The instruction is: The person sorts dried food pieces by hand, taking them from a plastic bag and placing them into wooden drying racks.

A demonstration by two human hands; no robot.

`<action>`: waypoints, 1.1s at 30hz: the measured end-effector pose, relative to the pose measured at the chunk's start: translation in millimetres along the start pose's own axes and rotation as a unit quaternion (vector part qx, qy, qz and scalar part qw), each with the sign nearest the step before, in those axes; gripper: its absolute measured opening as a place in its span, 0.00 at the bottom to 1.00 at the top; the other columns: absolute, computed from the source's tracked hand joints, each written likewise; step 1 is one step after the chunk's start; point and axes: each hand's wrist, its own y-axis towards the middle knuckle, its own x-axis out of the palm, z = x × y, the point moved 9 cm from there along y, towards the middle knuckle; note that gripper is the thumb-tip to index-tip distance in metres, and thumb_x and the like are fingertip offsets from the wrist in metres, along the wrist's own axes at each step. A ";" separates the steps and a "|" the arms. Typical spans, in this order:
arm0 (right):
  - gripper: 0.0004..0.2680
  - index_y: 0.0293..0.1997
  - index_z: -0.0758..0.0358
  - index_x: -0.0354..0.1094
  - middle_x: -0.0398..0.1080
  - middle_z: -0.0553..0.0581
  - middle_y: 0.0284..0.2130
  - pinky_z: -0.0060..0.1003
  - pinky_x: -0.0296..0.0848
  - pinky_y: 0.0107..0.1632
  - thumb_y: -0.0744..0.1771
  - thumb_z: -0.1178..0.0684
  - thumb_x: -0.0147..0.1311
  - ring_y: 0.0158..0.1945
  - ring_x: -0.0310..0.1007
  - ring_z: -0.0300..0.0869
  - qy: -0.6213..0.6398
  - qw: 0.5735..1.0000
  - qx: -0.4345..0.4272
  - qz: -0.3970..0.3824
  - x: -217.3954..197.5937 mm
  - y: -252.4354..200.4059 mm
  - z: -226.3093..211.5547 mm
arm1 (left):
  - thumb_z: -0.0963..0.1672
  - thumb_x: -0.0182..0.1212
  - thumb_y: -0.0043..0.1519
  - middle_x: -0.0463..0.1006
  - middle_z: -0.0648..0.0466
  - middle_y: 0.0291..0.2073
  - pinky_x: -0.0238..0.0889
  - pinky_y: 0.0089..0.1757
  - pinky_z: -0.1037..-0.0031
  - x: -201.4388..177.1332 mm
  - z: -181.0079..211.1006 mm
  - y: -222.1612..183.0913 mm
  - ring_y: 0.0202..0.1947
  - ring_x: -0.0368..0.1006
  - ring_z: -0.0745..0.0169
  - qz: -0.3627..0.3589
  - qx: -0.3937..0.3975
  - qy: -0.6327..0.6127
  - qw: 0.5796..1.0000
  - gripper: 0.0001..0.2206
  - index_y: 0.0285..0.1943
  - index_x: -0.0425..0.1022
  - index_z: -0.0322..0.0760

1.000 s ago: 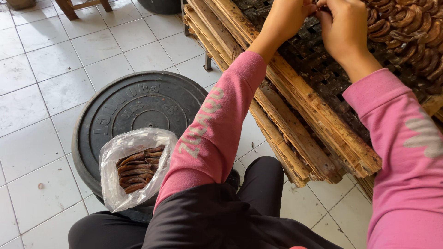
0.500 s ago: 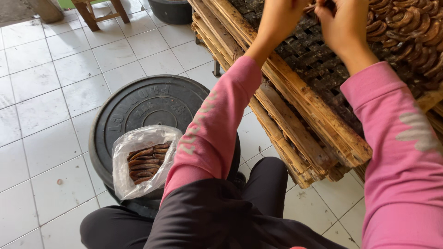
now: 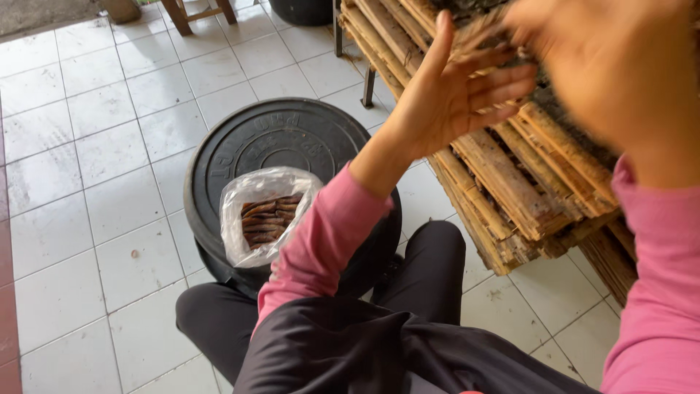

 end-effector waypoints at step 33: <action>0.07 0.50 0.68 0.76 0.77 0.60 0.41 0.31 0.76 0.43 0.67 0.65 0.57 0.41 0.78 0.39 0.594 0.768 0.203 -0.127 308.0 15.1 -316.9 | 0.41 0.74 0.59 0.73 0.50 0.49 0.71 0.46 0.76 -149.1 26.3 -544.7 0.46 0.72 0.66 0.683 0.212 0.345 0.608 0.25 0.62 0.68 0.29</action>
